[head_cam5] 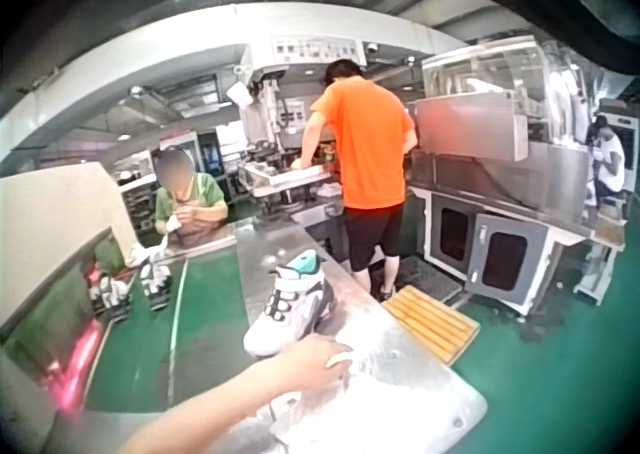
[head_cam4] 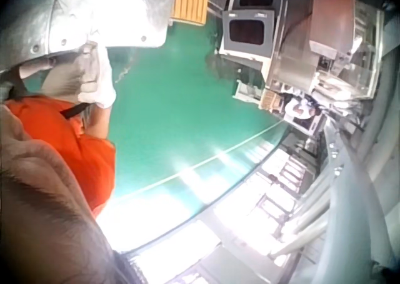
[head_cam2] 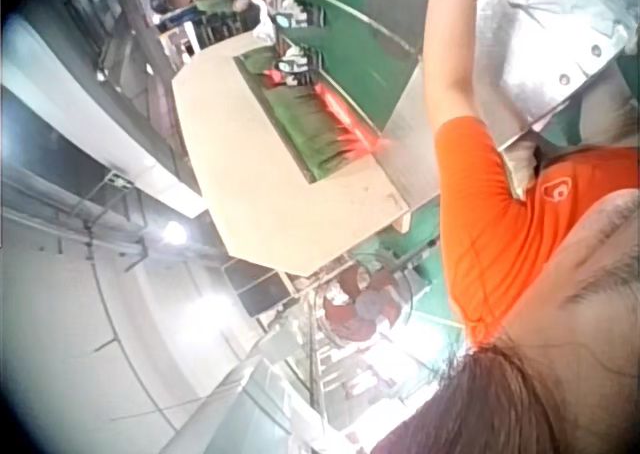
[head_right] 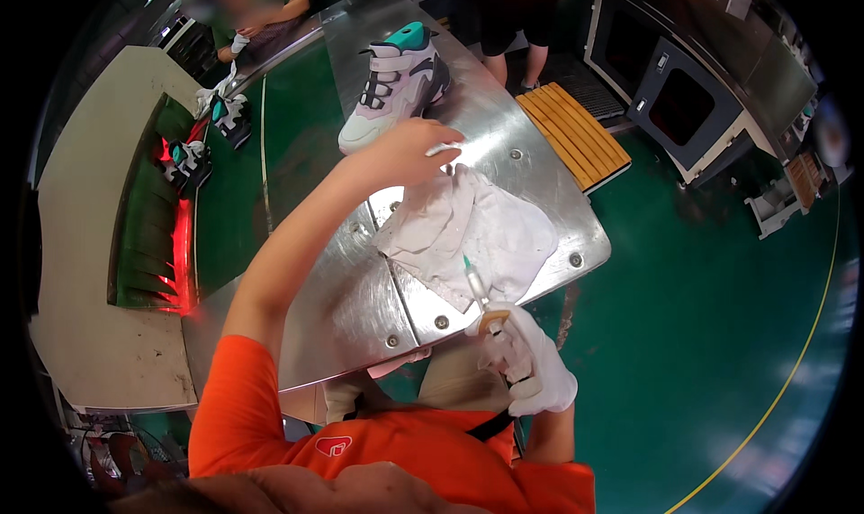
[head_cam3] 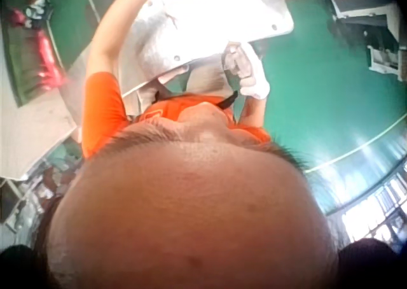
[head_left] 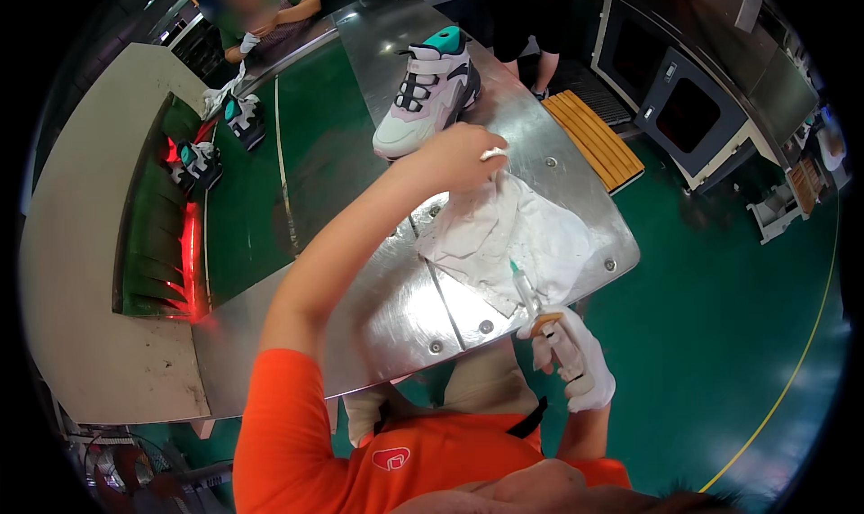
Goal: The person applies a liquid substance from a syringe to the seams of white and teal sneakers on a factory assembly line. They refill the syringe from a large plastic container and wipe the shoe with a cloth during the process.
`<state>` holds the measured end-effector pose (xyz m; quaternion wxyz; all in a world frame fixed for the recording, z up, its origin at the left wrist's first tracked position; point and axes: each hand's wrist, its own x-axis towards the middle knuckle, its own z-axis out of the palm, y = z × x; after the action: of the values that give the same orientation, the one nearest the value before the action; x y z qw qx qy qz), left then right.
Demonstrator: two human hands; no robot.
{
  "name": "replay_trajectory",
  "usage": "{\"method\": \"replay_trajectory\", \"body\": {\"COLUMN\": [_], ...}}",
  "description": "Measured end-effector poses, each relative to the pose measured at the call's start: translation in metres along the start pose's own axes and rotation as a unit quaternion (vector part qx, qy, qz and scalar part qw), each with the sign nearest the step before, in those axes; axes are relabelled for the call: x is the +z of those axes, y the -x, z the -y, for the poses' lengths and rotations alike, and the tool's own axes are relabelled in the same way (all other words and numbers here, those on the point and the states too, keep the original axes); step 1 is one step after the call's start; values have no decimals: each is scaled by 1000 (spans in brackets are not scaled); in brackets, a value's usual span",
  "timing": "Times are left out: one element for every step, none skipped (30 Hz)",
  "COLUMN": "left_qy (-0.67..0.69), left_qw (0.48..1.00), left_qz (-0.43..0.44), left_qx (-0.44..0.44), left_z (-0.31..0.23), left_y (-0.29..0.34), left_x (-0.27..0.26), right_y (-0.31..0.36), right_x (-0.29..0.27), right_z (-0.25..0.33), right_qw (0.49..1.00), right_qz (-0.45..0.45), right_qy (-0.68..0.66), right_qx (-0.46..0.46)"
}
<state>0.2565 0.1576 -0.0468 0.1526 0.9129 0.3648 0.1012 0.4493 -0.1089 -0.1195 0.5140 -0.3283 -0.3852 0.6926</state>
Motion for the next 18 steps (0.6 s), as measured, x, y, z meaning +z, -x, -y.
{"method": "replay_trajectory", "body": {"left_qy": [-3,-5,-18,-31,-42,-37,-31,-24,19,62,104,80,57,33,26,0,-22,-44], "left_qw": [999,998,994,987,976,974,973,971,976,978,978,981,983,985,986,985,982,979], "left_qz": [27,53,106,159,211,221,230,238,215,192,170,167,164,157,159,165,171,178], "left_qx": [19,40,32,23,16,19,20,26,40,53,66,65,64,58,42,56,73,91], "left_z": [-10,-19,-31,-45,-56,-56,-50,-47,-43,-38,-36,-37,-40,-42,-42,-40,-41,-43], "left_y": [-8,-18,-23,-28,-32,-35,-38,-41,-41,-37,-33,-31,-28,-23,-22,-22,-23,-24], "left_x": [6,14,17,19,21,24,29,36,39,40,41,44,47,48,52,52,52,52], "right_y": [0,0,-3,-6,-5,-4,-8,-13,-19,-22,-26,-29,-31,-32,-34,-36,-36,-37], "right_x": [-1,-4,-1,2,2,2,-3,-13,-21,-26,-28,-30,-34,-35,-35,-34,-32,-27], "right_z": [-1,-5,7,19,19,19,14,6,2,2,1,-1,-3,-1,0,1,2,3], "right_qw": [999,996,987,968,974,975,977,976,972,970,967,965,966,967,968,968,968,968], "right_qz": [-38,-84,-147,-212,-198,-182,-148,-116,-82,-81,-79,-77,-78,-67,-56,-46,-62,-78], "right_qy": [-7,-25,-51,-83,-103,-123,-140,-155,-170,-176,-184,-191,-185,-191,-196,-201,-195,-188], "right_qx": [-8,-19,44,102,33,-35,-69,-104,-141,-149,-157,-164,-162,-155,-149,-142,-146,-149]}}
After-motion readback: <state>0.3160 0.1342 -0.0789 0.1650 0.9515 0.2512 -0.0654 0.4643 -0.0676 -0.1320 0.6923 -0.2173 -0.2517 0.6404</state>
